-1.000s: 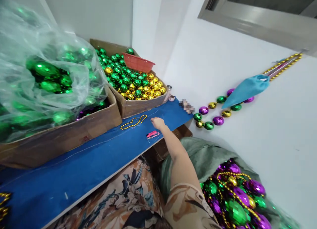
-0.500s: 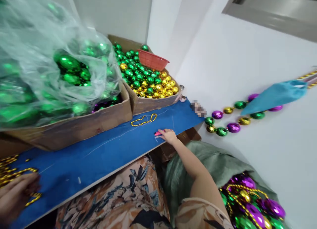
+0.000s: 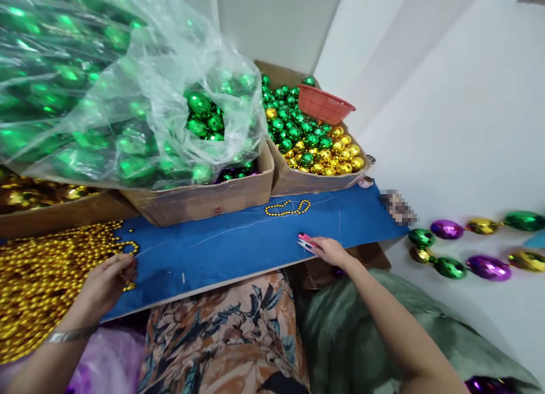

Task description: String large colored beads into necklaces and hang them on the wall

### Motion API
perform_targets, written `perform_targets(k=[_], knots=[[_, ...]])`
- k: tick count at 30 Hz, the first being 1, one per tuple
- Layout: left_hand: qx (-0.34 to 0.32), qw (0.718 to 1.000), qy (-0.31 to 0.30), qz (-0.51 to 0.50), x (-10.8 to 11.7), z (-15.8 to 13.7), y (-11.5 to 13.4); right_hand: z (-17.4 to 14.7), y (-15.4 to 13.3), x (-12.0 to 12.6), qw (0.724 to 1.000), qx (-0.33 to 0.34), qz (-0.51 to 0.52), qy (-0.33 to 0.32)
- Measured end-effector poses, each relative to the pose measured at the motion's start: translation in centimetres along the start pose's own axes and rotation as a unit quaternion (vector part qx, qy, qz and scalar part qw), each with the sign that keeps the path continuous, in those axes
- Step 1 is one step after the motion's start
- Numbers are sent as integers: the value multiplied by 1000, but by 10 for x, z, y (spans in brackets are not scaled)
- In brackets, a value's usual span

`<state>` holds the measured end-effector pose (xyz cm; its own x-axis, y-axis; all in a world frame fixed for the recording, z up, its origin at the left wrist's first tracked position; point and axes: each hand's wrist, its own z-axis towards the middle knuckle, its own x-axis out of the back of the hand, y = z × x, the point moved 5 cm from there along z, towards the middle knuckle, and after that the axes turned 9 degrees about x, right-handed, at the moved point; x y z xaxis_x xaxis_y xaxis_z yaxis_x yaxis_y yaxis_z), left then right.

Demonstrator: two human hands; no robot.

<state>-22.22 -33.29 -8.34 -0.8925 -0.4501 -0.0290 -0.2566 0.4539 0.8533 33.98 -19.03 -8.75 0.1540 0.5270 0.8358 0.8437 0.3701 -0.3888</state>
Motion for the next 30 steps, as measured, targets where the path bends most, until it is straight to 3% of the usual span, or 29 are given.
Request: perform_targets(k=[3, 7, 13, 19, 24, 30], knots=[[1, 1000, -3, -19, -3, -2, 0, 15, -31, -3, 999, 18, 37, -8], [-7, 1000, -5, -18, -6, -4, 0, 51, -92, -25, 997, 46, 64, -13], [-13, 1000, 2, 1, -11, -11, 2, 105, -195, -46, 990, 141, 7, 19], [-33, 999, 5, 33, -17, -15, 1, 124, -278, -58, 973, 228, -41, 19], [-65, 994, 9, 87, -21, -20, 6, 129, -320, -57, 959, 269, -80, 40], [-94, 984, 5, 153, -25, -21, 6, 138, -336, -57, 956, 265, -119, 34]])
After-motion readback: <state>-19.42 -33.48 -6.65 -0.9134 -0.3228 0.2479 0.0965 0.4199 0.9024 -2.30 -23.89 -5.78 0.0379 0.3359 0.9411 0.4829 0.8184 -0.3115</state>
